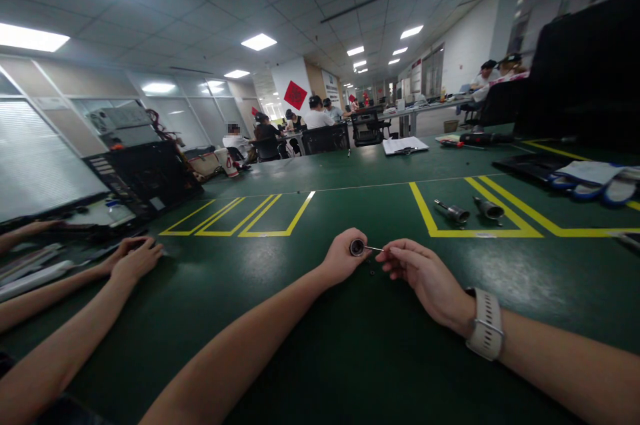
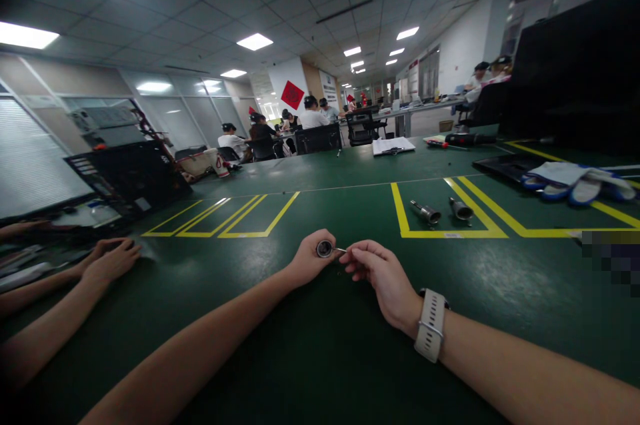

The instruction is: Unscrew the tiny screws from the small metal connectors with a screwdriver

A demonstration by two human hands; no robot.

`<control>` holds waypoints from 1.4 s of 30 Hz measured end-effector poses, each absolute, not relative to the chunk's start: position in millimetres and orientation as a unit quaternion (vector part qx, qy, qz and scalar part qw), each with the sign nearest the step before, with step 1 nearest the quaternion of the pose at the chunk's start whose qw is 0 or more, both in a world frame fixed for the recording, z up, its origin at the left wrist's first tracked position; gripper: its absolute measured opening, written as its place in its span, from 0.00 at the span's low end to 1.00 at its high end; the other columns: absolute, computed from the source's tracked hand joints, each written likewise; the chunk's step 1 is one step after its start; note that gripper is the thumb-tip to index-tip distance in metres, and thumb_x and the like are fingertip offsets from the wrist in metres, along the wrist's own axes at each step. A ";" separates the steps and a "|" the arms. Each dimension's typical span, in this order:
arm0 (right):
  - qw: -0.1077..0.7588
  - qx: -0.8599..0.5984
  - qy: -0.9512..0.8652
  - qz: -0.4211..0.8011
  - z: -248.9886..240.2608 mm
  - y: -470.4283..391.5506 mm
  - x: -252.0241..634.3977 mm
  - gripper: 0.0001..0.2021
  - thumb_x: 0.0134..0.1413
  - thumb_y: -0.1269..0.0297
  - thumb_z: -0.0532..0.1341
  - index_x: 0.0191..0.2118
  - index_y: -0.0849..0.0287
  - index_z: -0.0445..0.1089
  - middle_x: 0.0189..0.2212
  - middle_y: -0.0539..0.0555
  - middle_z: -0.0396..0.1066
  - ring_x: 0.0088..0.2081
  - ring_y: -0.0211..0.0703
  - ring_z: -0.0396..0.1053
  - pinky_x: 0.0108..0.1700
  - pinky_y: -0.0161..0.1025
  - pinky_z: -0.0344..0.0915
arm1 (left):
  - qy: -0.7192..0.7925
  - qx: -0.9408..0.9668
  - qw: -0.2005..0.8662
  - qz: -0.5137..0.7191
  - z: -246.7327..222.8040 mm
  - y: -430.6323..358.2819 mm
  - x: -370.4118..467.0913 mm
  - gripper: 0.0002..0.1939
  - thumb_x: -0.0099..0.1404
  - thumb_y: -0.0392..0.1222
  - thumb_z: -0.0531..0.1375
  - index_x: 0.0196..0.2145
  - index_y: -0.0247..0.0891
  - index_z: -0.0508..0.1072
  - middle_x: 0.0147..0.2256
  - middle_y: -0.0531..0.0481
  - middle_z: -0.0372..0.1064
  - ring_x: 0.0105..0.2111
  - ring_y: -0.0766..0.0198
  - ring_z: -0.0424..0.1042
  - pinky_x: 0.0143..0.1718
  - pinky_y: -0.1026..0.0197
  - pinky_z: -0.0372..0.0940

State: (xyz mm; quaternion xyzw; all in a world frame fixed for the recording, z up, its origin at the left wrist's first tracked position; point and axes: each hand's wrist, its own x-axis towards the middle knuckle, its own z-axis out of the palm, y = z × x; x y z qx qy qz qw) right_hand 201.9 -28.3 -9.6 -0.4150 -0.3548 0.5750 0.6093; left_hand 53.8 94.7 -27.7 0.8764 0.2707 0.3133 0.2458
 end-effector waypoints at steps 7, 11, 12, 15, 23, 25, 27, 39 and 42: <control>0.605 -0.430 -0.355 0.568 -8.4 -28.8 201.5 0.08 0.43 0.59 0.63 0.27 0.57 0.70 0.30 0.53 0.71 0.33 0.44 0.66 0.37 0.43 0.59 | 0.276 0.904 0.168 0.281 -25.9 92.5 54.1 0.03 0.55 0.35 0.59 0.26 0.36 0.66 0.27 0.53 0.62 0.29 0.66 0.61 0.32 0.62 0.56; 0.613 -0.421 -0.348 0.571 -9.3 -27.8 202.0 0.08 0.42 0.59 0.64 0.26 0.58 0.69 0.27 0.53 0.71 0.32 0.44 0.66 0.36 0.43 0.59 | 0.286 0.900 0.166 0.284 -26.3 93.2 53.0 0.02 0.55 0.34 0.59 0.26 0.36 0.66 0.27 0.53 0.63 0.30 0.65 0.62 0.33 0.62 0.56; 0.615 -0.419 -0.347 0.570 -9.6 -27.6 201.9 0.08 0.42 0.59 0.64 0.26 0.58 0.69 0.28 0.53 0.71 0.32 0.44 0.66 0.36 0.43 0.59 | 0.284 0.900 0.166 0.285 -26.5 93.5 52.8 0.03 0.55 0.34 0.59 0.26 0.36 0.66 0.27 0.53 0.63 0.30 0.65 0.62 0.33 0.62 0.56; 0.620 -0.422 -0.347 0.564 -10.1 -27.6 201.1 0.08 0.42 0.59 0.64 0.26 0.58 0.69 0.29 0.53 0.71 0.33 0.44 0.66 0.36 0.43 0.59 | 0.279 0.901 0.165 0.288 -26.6 93.5 53.0 0.03 0.55 0.34 0.59 0.26 0.36 0.66 0.27 0.53 0.63 0.29 0.66 0.62 0.33 0.62 0.56; 0.597 -0.432 -0.368 0.566 -10.9 -25.9 200.2 0.08 0.43 0.59 0.64 0.28 0.58 0.71 0.30 0.54 0.72 0.33 0.43 0.66 0.36 0.42 0.59 | 0.280 0.902 0.174 0.281 -25.4 92.5 54.6 0.04 0.55 0.35 0.59 0.25 0.36 0.66 0.26 0.54 0.62 0.28 0.66 0.60 0.31 0.63 0.55; 0.599 -0.426 -0.356 0.577 -11.6 -25.1 201.7 0.08 0.42 0.60 0.64 0.28 0.58 0.71 0.30 0.54 0.72 0.33 0.43 0.66 0.37 0.42 0.59 | 0.273 0.896 0.197 0.290 -26.4 93.7 54.3 0.05 0.54 0.37 0.60 0.25 0.36 0.65 0.26 0.54 0.61 0.28 0.67 0.60 0.31 0.63 0.55; 0.600 -0.419 -0.352 0.584 -12.3 -24.5 203.2 0.07 0.43 0.61 0.63 0.28 0.58 0.71 0.30 0.54 0.72 0.34 0.43 0.66 0.37 0.42 0.59 | 0.264 0.889 0.225 0.298 -27.5 95.0 53.8 0.06 0.54 0.38 0.60 0.25 0.36 0.65 0.25 0.54 0.60 0.27 0.67 0.60 0.30 0.64 0.56; 0.594 -0.439 -0.388 0.551 -9.2 -29.2 200.1 0.08 0.46 0.59 0.62 0.30 0.57 0.71 0.32 0.54 0.71 0.35 0.44 0.65 0.38 0.44 0.60 | 0.297 0.894 0.168 0.289 -29.0 94.8 53.9 0.05 0.55 0.36 0.60 0.26 0.36 0.65 0.27 0.54 0.61 0.29 0.66 0.61 0.31 0.63 0.55; 0.585 -0.445 -0.410 0.540 -11.2 -28.8 199.6 0.07 0.48 0.60 0.60 0.31 0.57 0.71 0.32 0.54 0.71 0.35 0.44 0.65 0.38 0.44 0.60 | 0.314 0.904 0.111 0.267 -26.7 92.0 53.9 0.04 0.56 0.33 0.58 0.25 0.36 0.66 0.27 0.53 0.63 0.30 0.65 0.62 0.33 0.61 0.54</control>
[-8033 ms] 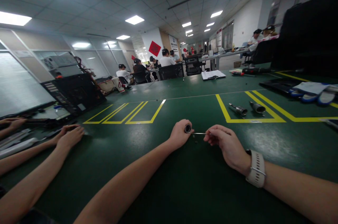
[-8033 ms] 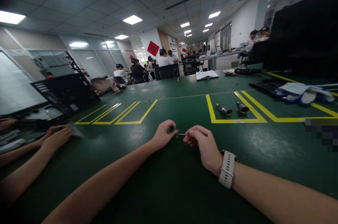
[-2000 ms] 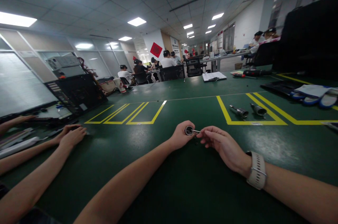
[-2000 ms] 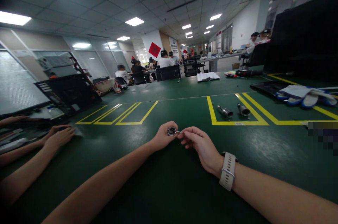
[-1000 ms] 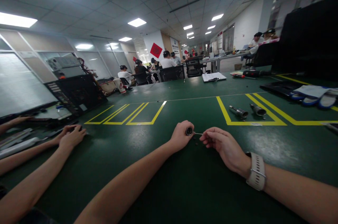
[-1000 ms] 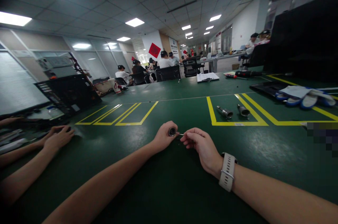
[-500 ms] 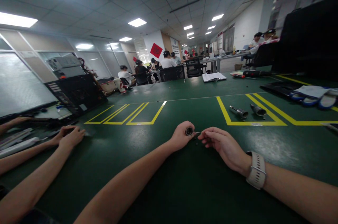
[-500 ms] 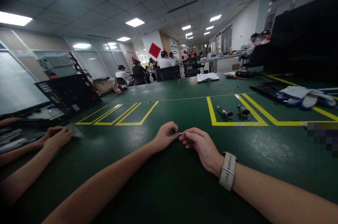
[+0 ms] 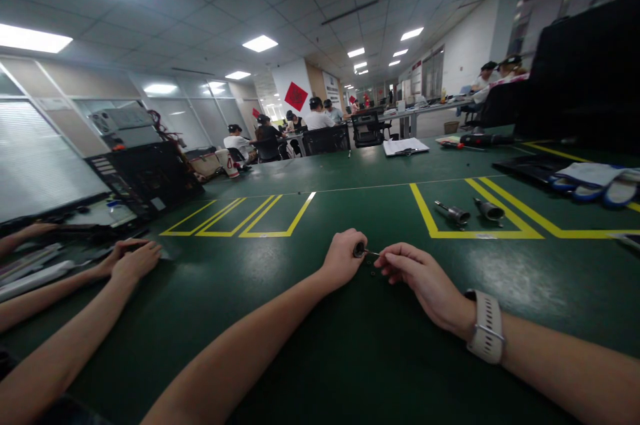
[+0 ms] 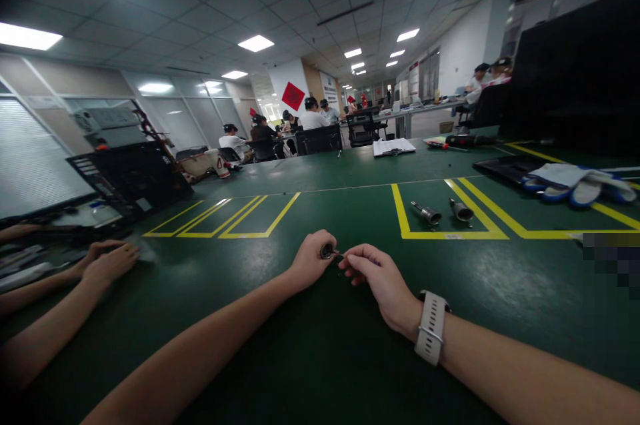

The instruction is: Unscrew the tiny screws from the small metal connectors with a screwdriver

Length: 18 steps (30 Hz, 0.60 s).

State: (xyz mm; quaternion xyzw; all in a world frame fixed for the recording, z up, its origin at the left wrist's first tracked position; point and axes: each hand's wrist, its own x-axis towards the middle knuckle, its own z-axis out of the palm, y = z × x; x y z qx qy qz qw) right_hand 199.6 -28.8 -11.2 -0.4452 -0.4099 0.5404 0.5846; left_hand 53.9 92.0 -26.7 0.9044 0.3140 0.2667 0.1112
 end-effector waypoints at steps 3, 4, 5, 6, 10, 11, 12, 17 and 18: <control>0.584 -0.440 -0.405 0.549 -11.8 -27.1 200.4 0.07 0.47 0.60 0.60 0.30 0.58 0.71 0.32 0.54 0.71 0.35 0.44 0.65 0.37 0.43 0.59 | 0.299 0.915 0.098 0.255 -25.2 90.1 53.8 0.04 0.56 0.32 0.57 0.25 0.36 0.66 0.27 0.53 0.63 0.30 0.65 0.62 0.33 0.61 0.53; 0.587 -0.437 -0.396 0.555 -12.1 -26.4 201.0 0.07 0.47 0.60 0.61 0.29 0.58 0.71 0.31 0.54 0.71 0.34 0.44 0.65 0.37 0.43 0.59 | 0.291 0.917 0.101 0.254 -25.2 90.2 53.8 0.04 0.56 0.32 0.57 0.25 0.36 0.66 0.27 0.53 0.63 0.30 0.65 0.62 0.34 0.61 0.53; 0.590 -0.433 -0.386 0.561 -12.6 -25.6 201.7 0.07 0.46 0.61 0.61 0.29 0.59 0.71 0.31 0.54 0.71 0.34 0.43 0.65 0.37 0.43 0.59 | 0.284 0.918 0.107 0.257 -25.4 90.6 53.8 0.04 0.56 0.32 0.57 0.25 0.36 0.66 0.27 0.53 0.63 0.30 0.65 0.62 0.34 0.61 0.54; 0.594 -0.427 -0.377 0.569 -13.5 -24.7 202.5 0.07 0.45 0.61 0.62 0.28 0.59 0.71 0.30 0.54 0.72 0.33 0.43 0.65 0.37 0.42 0.59 | 0.278 0.917 0.117 0.260 -25.8 91.3 53.8 0.04 0.56 0.33 0.58 0.25 0.36 0.66 0.27 0.53 0.62 0.30 0.66 0.62 0.34 0.62 0.54; 0.601 -0.402 -0.360 0.590 -18.2 -21.4 205.5 0.06 0.46 0.63 0.61 0.29 0.60 0.71 0.29 0.54 0.72 0.32 0.41 0.66 0.36 0.41 0.59 | 0.258 0.907 0.177 0.283 -28.3 95.5 53.5 0.06 0.55 0.36 0.60 0.24 0.36 0.65 0.26 0.54 0.61 0.28 0.67 0.61 0.32 0.64 0.55; 0.600 -0.400 -0.357 0.593 -19.1 -20.7 206.0 0.06 0.46 0.63 0.61 0.29 0.60 0.71 0.30 0.54 0.72 0.32 0.41 0.66 0.36 0.41 0.59 | 0.254 0.903 0.193 0.289 -28.8 96.3 53.3 0.06 0.55 0.37 0.60 0.24 0.36 0.64 0.26 0.54 0.60 0.28 0.67 0.60 0.31 0.64 0.55; 0.599 -0.400 -0.355 0.596 -19.6 -20.1 206.3 0.06 0.47 0.63 0.61 0.30 0.60 0.71 0.30 0.54 0.73 0.33 0.42 0.66 0.36 0.41 0.59 | 0.250 0.898 0.208 0.296 -29.3 96.9 53.2 0.07 0.55 0.38 0.60 0.24 0.35 0.64 0.25 0.55 0.59 0.28 0.68 0.60 0.31 0.64 0.55; 0.600 -0.392 -0.347 0.605 -18.7 -19.0 206.7 0.06 0.48 0.63 0.60 0.31 0.60 0.71 0.31 0.54 0.73 0.33 0.42 0.66 0.37 0.41 0.60 | 0.245 0.871 0.277 0.323 -29.9 96.4 53.3 0.09 0.55 0.40 0.60 0.24 0.35 0.63 0.24 0.56 0.58 0.26 0.69 0.59 0.28 0.66 0.55; 0.601 -0.392 -0.344 0.606 -18.2 -19.4 206.5 0.06 0.48 0.63 0.60 0.31 0.60 0.71 0.31 0.54 0.73 0.33 0.41 0.66 0.37 0.40 0.60 | 0.247 0.868 0.283 0.326 -29.8 96.1 53.4 0.09 0.55 0.40 0.60 0.24 0.35 0.63 0.24 0.56 0.58 0.25 0.70 0.59 0.28 0.66 0.55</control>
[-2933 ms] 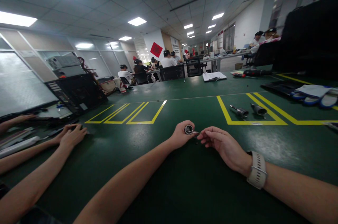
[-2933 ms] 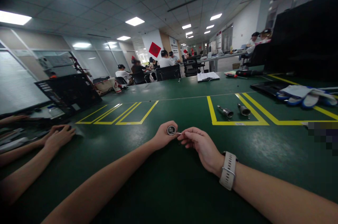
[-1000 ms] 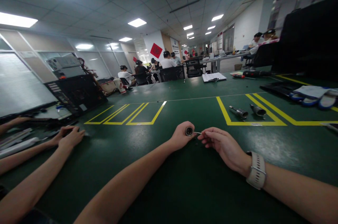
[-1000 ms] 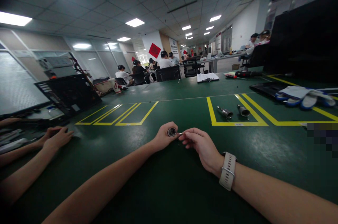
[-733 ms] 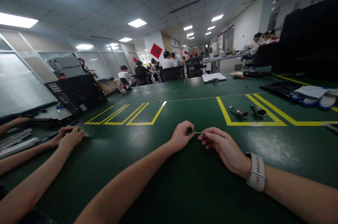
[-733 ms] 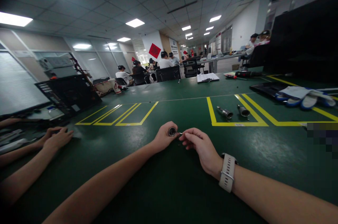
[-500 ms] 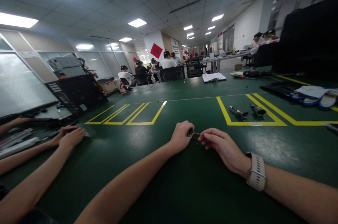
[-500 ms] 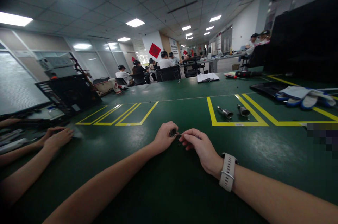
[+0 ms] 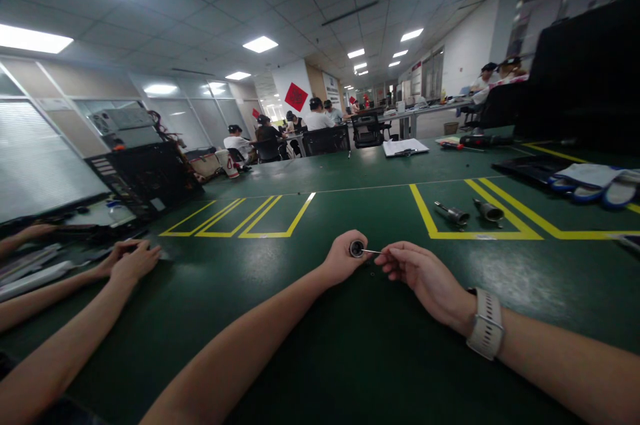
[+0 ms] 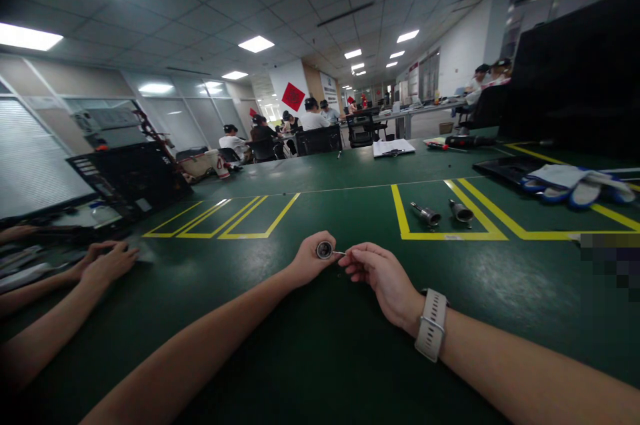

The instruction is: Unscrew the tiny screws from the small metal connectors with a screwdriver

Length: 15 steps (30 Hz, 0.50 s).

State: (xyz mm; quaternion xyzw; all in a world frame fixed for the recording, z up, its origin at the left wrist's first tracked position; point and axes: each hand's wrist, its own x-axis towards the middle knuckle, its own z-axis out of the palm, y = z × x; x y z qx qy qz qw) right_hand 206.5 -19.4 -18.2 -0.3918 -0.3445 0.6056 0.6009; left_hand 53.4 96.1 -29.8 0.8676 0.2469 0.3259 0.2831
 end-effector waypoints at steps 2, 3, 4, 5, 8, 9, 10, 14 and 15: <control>0.604 -0.393 -0.342 0.603 -16.8 -20.8 205.8 0.06 0.47 0.63 0.61 0.31 0.59 0.71 0.31 0.54 0.73 0.33 0.41 0.66 0.37 0.41 0.60 | 0.258 0.866 0.277 0.328 -29.6 95.7 53.7 0.09 0.54 0.39 0.61 0.24 0.35 0.63 0.24 0.56 0.58 0.26 0.69 0.59 0.28 0.66 0.55; 0.605 -0.396 -0.343 0.599 -16.0 -21.8 205.2 0.06 0.47 0.63 0.61 0.31 0.59 0.71 0.30 0.53 0.72 0.33 0.42 0.66 0.37 0.41 0.60 | 0.266 0.867 0.265 0.327 -29.6 95.6 53.7 0.08 0.54 0.39 0.61 0.24 0.35 0.63 0.25 0.56 0.58 0.26 0.69 0.59 0.29 0.66 0.55; 0.606 -0.401 -0.346 0.594 -15.2 -22.8 204.5 0.06 0.47 0.63 0.61 0.31 0.59 0.71 0.30 0.53 0.72 0.33 0.42 0.66 0.37 0.41 0.60 | 0.274 0.872 0.247 0.322 -29.5 95.5 53.7 0.08 0.54 0.38 0.61 0.25 0.35 0.63 0.25 0.56 0.59 0.26 0.69 0.59 0.29 0.65 0.56; 0.605 -0.407 -0.351 0.588 -14.5 -23.8 203.8 0.06 0.47 0.62 0.61 0.31 0.59 0.71 0.31 0.53 0.72 0.33 0.42 0.66 0.37 0.41 0.60 | 0.282 0.878 0.224 0.315 -29.4 95.3 53.7 0.07 0.54 0.37 0.60 0.25 0.35 0.64 0.25 0.55 0.59 0.27 0.68 0.60 0.30 0.65 0.56; 0.592 -0.426 -0.375 0.572 -13.4 -25.7 202.1 0.07 0.47 0.62 0.60 0.31 0.58 0.70 0.31 0.53 0.71 0.34 0.43 0.66 0.37 0.42 0.60 | 0.299 0.900 0.150 0.279 -28.5 94.0 53.8 0.04 0.55 0.34 0.59 0.25 0.36 0.65 0.27 0.54 0.61 0.29 0.67 0.61 0.32 0.63 0.55; 0.586 -0.429 -0.383 0.570 -13.4 -25.9 201.7 0.07 0.48 0.62 0.60 0.31 0.58 0.70 0.31 0.53 0.71 0.34 0.43 0.65 0.37 0.42 0.60 | 0.301 0.906 0.130 0.267 -28.1 93.3 53.8 0.03 0.55 0.34 0.58 0.25 0.36 0.66 0.27 0.54 0.62 0.29 0.66 0.62 0.33 0.62 0.55; 0.583 -0.431 -0.389 0.568 -13.5 -25.9 201.6 0.07 0.48 0.62 0.60 0.31 0.58 0.70 0.31 0.53 0.71 0.34 0.43 0.65 0.37 0.42 0.60 | 0.300 0.911 0.115 0.257 -27.7 92.5 53.8 0.03 0.56 0.33 0.58 0.25 0.36 0.66 0.27 0.54 0.63 0.30 0.66 0.62 0.33 0.62 0.54; 0.585 -0.430 -0.384 0.571 -13.3 -24.8 201.6 0.06 0.46 0.62 0.61 0.29 0.59 0.70 0.30 0.53 0.71 0.33 0.43 0.65 0.37 0.42 0.60 | 0.286 0.920 0.103 0.247 -26.5 91.1 53.8 0.03 0.56 0.31 0.57 0.26 0.36 0.66 0.27 0.54 0.63 0.30 0.66 0.62 0.34 0.62 0.55; 0.586 -0.428 -0.378 0.575 -13.0 -24.3 201.7 0.06 0.45 0.62 0.61 0.29 0.59 0.70 0.29 0.53 0.71 0.33 0.43 0.65 0.37 0.42 0.60 | 0.284 0.919 0.110 0.249 -26.4 91.3 53.9 0.03 0.56 0.31 0.57 0.26 0.36 0.66 0.27 0.54 0.63 0.30 0.66 0.62 0.33 0.62 0.55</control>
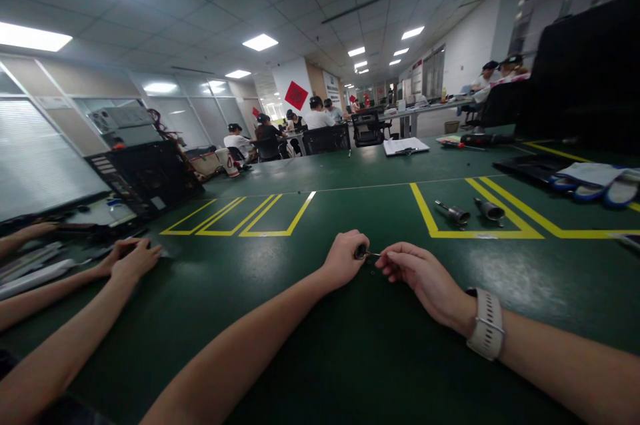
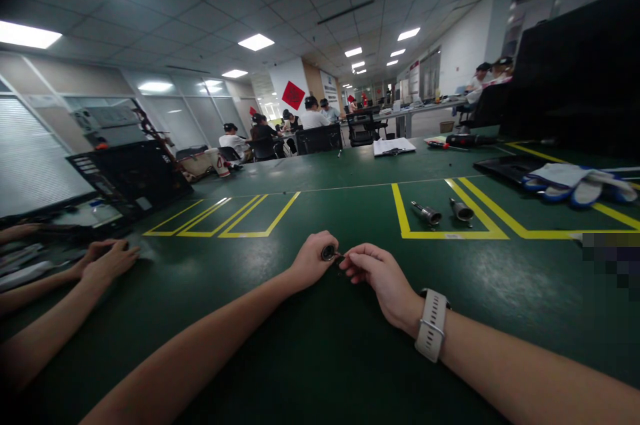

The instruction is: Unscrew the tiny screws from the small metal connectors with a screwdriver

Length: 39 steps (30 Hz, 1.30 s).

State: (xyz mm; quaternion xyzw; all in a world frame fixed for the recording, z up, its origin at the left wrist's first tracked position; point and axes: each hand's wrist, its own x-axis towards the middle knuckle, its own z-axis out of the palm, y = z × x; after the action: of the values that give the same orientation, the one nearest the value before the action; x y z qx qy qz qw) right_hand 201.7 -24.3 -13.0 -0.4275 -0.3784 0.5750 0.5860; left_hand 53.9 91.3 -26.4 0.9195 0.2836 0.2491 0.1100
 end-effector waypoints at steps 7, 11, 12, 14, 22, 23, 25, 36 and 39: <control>0.595 -0.407 -0.356 0.594 -15.7 -19.9 204.0 0.05 0.46 0.64 0.61 0.29 0.60 0.71 0.29 0.53 0.72 0.32 0.41 0.65 0.36 0.40 0.59 | 0.263 0.894 0.205 0.299 -28.6 95.2 54.3 0.06 0.53 0.33 0.60 0.25 0.36 0.64 0.25 0.55 0.59 0.27 0.68 0.60 0.30 0.64 0.55; 0.597 -0.402 -0.348 0.601 -16.8 -19.8 205.6 0.05 0.48 0.65 0.60 0.30 0.60 0.71 0.29 0.53 0.72 0.32 0.41 0.66 0.36 0.40 0.60 | 0.257 0.886 0.233 0.308 -30.0 96.7 53.5 0.07 0.53 0.35 0.60 0.24 0.35 0.63 0.25 0.56 0.58 0.27 0.69 0.59 0.30 0.65 0.56; 0.597 -0.401 -0.347 0.602 -16.6 -20.2 205.9 0.05 0.48 0.65 0.60 0.30 0.60 0.71 0.30 0.54 0.72 0.32 0.41 0.66 0.36 0.40 0.60 | 0.257 0.885 0.237 0.308 -30.3 97.0 53.2 0.07 0.53 0.36 0.60 0.24 0.35 0.63 0.25 0.55 0.58 0.27 0.69 0.59 0.30 0.65 0.56; 0.597 -0.401 -0.344 0.604 -15.9 -21.3 206.3 0.06 0.49 0.64 0.59 0.31 0.60 0.71 0.30 0.54 0.72 0.33 0.41 0.66 0.37 0.41 0.60 | 0.257 0.883 0.248 0.304 -30.6 97.5 52.7 0.07 0.54 0.37 0.60 0.24 0.35 0.63 0.25 0.55 0.59 0.27 0.69 0.60 0.30 0.65 0.56; 0.604 -0.395 -0.331 0.608 -16.2 -21.1 207.3 0.06 0.48 0.62 0.61 0.30 0.59 0.71 0.30 0.53 0.72 0.33 0.41 0.66 0.38 0.41 0.60 | 0.258 0.885 0.235 0.307 -29.1 96.5 53.0 0.06 0.54 0.37 0.60 0.25 0.35 0.64 0.26 0.55 0.60 0.27 0.68 0.60 0.30 0.65 0.56; 0.606 -0.394 -0.330 0.606 -16.7 -20.9 207.1 0.06 0.48 0.62 0.61 0.30 0.59 0.71 0.30 0.53 0.72 0.33 0.41 0.66 0.37 0.41 0.60 | 0.263 0.889 0.217 0.305 -28.5 95.6 53.1 0.06 0.55 0.37 0.60 0.25 0.35 0.64 0.26 0.55 0.60 0.28 0.68 0.61 0.31 0.64 0.56; 0.608 -0.397 -0.335 0.600 -17.7 -21.0 206.3 0.06 0.47 0.61 0.62 0.30 0.59 0.71 0.30 0.53 0.72 0.33 0.41 0.66 0.37 0.41 0.60 | 0.272 0.899 0.176 0.294 -27.0 93.3 53.1 0.05 0.55 0.36 0.59 0.25 0.36 0.65 0.27 0.54 0.61 0.29 0.67 0.61 0.32 0.63 0.56; 0.599 -0.394 -0.350 0.602 -18.7 -19.1 206.2 0.07 0.46 0.62 0.62 0.29 0.60 0.71 0.30 0.54 0.73 0.32 0.41 0.66 0.36 0.40 0.59 | 0.249 0.905 0.179 0.295 -28.0 95.8 52.9 0.05 0.54 0.35 0.59 0.24 0.35 0.64 0.25 0.55 0.60 0.28 0.67 0.60 0.31 0.64 0.55; 0.599 -0.389 -0.345 0.609 -20.4 -17.6 207.5 0.07 0.46 0.62 0.62 0.30 0.60 0.72 0.30 0.54 0.73 0.32 0.40 0.66 0.36 0.40 0.59 | 0.233 0.898 0.212 0.308 -29.7 97.7 52.4 0.06 0.55 0.35 0.59 0.24 0.35 0.63 0.25 0.55 0.58 0.26 0.69 0.59 0.30 0.65 0.55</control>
State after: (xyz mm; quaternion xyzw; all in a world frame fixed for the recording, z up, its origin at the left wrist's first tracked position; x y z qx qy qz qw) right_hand 207.5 -17.6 -20.4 -0.3887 -0.3454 0.6086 0.5994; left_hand 52.4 97.7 -29.7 0.8977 0.2333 0.3077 0.2120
